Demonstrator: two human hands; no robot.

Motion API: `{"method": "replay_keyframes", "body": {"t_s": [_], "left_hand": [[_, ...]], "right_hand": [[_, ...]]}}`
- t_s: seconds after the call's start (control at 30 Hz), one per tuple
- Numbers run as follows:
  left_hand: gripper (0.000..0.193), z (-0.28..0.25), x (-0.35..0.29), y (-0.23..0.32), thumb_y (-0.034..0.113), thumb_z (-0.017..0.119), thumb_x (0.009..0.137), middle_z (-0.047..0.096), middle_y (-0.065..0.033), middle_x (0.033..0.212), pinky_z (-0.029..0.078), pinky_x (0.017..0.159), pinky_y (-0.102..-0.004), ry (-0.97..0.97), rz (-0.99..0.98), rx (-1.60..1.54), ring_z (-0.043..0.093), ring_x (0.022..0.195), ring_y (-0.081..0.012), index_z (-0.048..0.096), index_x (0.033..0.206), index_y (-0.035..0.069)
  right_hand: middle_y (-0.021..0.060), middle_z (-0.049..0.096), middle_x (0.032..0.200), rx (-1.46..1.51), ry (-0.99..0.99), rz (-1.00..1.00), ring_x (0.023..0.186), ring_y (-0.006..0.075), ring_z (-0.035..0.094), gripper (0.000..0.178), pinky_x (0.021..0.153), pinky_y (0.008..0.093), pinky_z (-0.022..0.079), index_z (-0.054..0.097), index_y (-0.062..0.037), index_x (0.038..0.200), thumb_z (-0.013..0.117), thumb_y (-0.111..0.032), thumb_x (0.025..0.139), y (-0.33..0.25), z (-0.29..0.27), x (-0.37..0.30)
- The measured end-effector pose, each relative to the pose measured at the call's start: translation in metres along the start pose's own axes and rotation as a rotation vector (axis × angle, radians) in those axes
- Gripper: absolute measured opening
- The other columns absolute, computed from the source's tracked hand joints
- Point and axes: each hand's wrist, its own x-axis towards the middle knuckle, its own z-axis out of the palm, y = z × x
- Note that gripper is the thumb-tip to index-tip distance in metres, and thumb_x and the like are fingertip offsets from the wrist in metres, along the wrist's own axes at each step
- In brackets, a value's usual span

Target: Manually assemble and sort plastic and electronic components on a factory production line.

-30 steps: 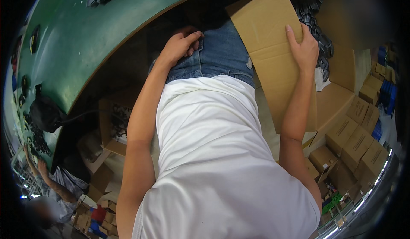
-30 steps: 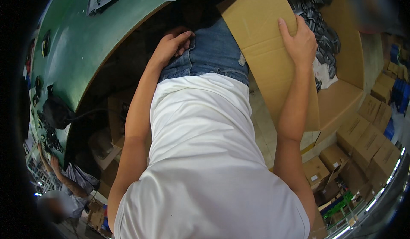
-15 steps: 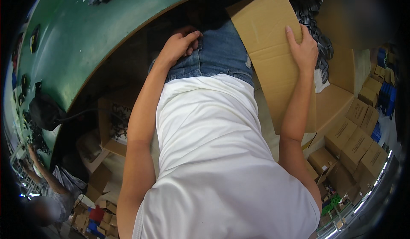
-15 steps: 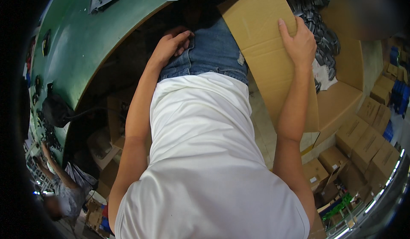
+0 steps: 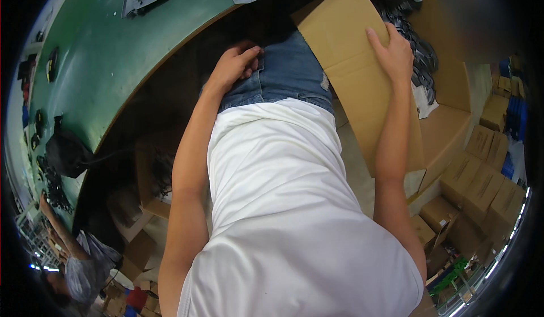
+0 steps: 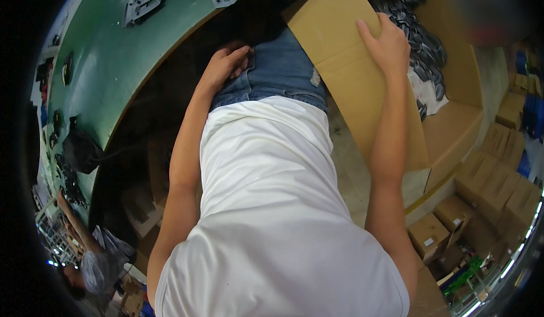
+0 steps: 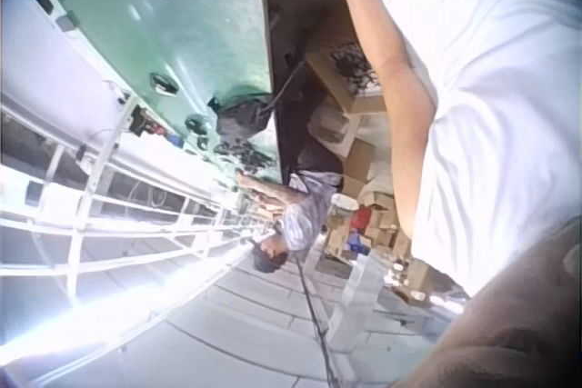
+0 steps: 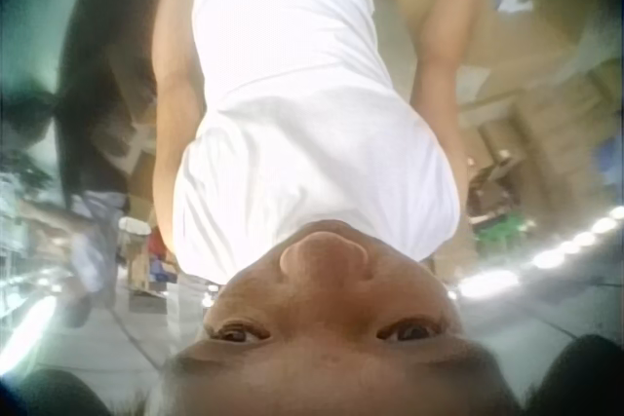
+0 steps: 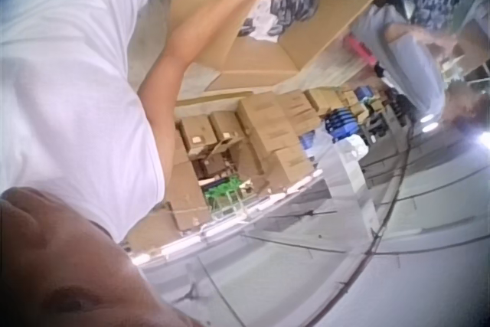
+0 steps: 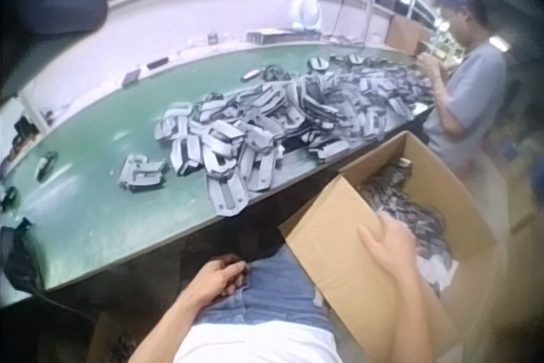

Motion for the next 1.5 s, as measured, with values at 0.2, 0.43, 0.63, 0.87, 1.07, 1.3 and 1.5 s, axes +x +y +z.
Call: {"method": "replay_keyframes", "body": {"t_s": [0.2, 0.43, 0.63, 0.87, 1.07, 1.3, 1.5], "left_hand": [[0.022, -0.003, -0.016, 0.012, 0.022, 0.052, 0.090, 0.052, -0.0005, 0.066, 0.035, 0.045, -0.0192, 0.051, 0.152, 0.144, 0.045, 0.051, -0.0055, 0.059, 0.097, 0.003], [0.016, -0.047, -0.081, 0.052, 0.013, 0.052, 0.091, 0.057, -0.0012, 0.068, 0.043, 0.053, -0.0196, 0.447, 0.596, 0.242, 0.053, 0.058, -0.0059, 0.059, 0.094, -0.001], [0.021, -0.062, -0.077, -0.016, 0.018, 0.057, 0.085, 0.063, -0.0163, 0.070, 0.047, 0.059, -0.0338, 0.615, 0.548, 0.698, 0.063, 0.062, -0.0273, 0.061, 0.089, -0.002], [0.027, -0.189, -0.008, -0.199, 0.026, 0.053, 0.080, 0.065, -0.0170, 0.094, 0.048, 0.078, -0.0432, 0.581, 0.124, 1.099, 0.061, 0.089, -0.0331, 0.067, 0.093, 0.006], [0.026, -0.176, 0.070, -0.248, 0.021, 0.049, 0.081, 0.065, -0.0183, 0.087, 0.049, 0.072, -0.0442, 0.468, 0.078, 1.592, 0.063, 0.077, -0.0320, 0.069, 0.082, 0.005], [0.031, -0.195, 0.112, -0.322, 0.030, 0.048, 0.081, 0.064, -0.0201, 0.094, 0.047, 0.079, -0.0465, 0.435, 0.071, 1.326, 0.062, 0.084, -0.0346, 0.069, 0.085, 0.007], [0.030, -0.245, 0.098, -0.294, 0.031, 0.056, 0.075, 0.063, -0.0217, 0.094, 0.047, 0.082, -0.0465, 0.623, 0.035, 1.196, 0.059, 0.093, -0.0369, 0.068, 0.085, 0.006]], "right_hand": [[0.0202, 0.065, 0.093, -0.042, 0.077, -0.049, 0.088, 0.0378, 0.062, 0.054, 0.075, 0.0453, 0.048, 0.059, -0.0064, 0.108, 0.057, -0.051, 0.079, 0.002, 0.008, 0.004], [0.0225, 0.064, 0.093, -0.048, 0.076, -0.068, 0.087, 0.0410, 0.061, 0.052, 0.074, 0.0472, 0.048, 0.058, -0.0047, 0.104, 0.055, -0.050, 0.081, -0.002, 0.004, 0.002], [0.0240, 0.063, 0.094, -0.015, 0.047, -0.078, 0.088, 0.0412, 0.060, 0.049, 0.074, 0.0484, 0.047, 0.056, -0.0052, 0.107, 0.054, -0.048, 0.082, 0.002, 0.005, 0.000], [0.0231, 0.062, 0.096, 0.076, 0.034, -0.156, 0.089, 0.0408, 0.059, 0.048, 0.075, 0.0481, 0.046, 0.055, -0.0055, 0.109, 0.054, -0.046, 0.083, -0.009, 0.004, -0.001], [0.0225, 0.063, 0.096, 0.053, 0.055, -0.089, 0.090, 0.0403, 0.059, 0.046, 0.075, 0.0468, 0.047, 0.056, -0.0056, 0.108, 0.055, -0.044, 0.083, 0.003, 0.001, -0.007], [0.0200, 0.061, 0.100, 0.148, 0.099, -0.109, 0.093, 0.0378, 0.058, 0.037, 0.079, 0.0437, 0.046, 0.056, -0.0040, 0.107, 0.059, -0.032, 0.082, 0.002, 0.000, -0.013], [0.0160, 0.059, 0.097, 0.553, 0.526, -0.541, 0.095, 0.0328, 0.055, 0.029, 0.085, 0.0404, 0.044, 0.057, 0.0000, 0.101, 0.063, -0.009, 0.075, -0.040, 0.008, -0.002]]}}
